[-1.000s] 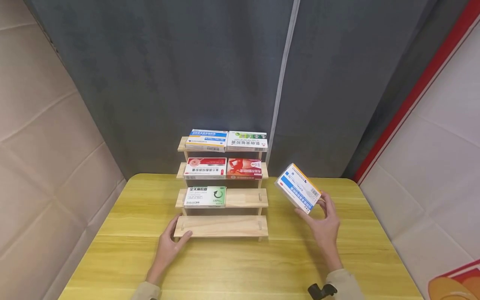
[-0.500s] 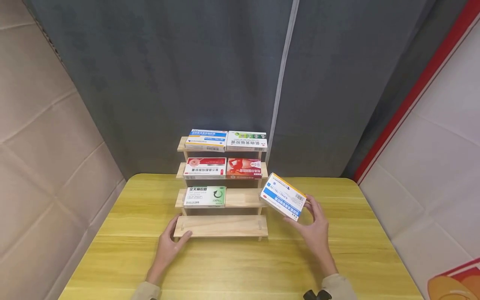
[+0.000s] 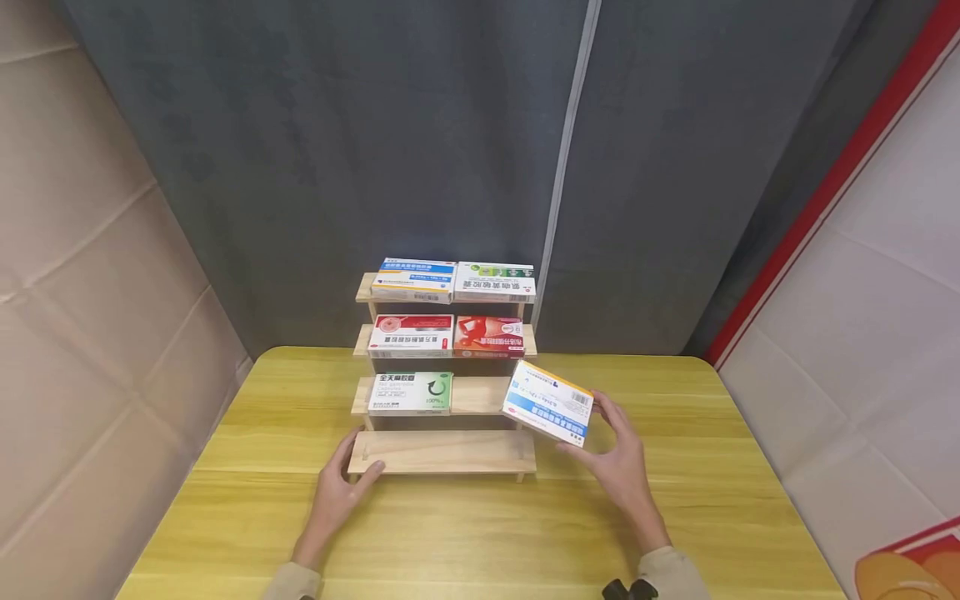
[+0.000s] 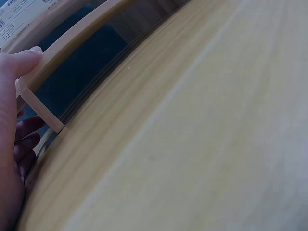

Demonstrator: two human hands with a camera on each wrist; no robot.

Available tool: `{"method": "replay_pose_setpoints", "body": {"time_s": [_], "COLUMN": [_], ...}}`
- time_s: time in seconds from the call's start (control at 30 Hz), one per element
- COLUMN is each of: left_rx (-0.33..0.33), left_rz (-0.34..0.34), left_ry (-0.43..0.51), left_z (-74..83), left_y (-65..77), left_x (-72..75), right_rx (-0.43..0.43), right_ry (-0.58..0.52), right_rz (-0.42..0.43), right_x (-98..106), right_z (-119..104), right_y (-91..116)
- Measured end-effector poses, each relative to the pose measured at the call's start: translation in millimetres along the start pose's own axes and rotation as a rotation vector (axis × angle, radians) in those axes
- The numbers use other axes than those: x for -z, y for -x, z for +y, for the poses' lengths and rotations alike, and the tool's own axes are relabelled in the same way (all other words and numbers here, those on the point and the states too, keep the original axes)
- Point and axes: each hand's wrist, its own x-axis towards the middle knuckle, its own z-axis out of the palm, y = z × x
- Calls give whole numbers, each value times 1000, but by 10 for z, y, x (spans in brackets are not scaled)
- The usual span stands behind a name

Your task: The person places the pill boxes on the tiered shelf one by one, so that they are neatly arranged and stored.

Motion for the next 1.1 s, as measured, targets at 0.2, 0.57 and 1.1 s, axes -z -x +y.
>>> {"method": "replay_pose_setpoints", "body": {"time_s": [0.2, 0.57, 1.1], "left_rx": [-3, -19, 7], "left_rz": [-2, 0, 2], "left_ry": [15, 17, -11], "left_z": [-23, -34, -14], "left_y": [-2, -8, 2], "left_x": [-7, -15, -1], "right_rx": [19, 38, 67], "right_ry": [74, 28, 47], "right_rz": [-66, -138, -249], "right_x": [-16, -111, -269], "right_z": [8, -13, -149], "right_y": [-37, -123, -322]}}
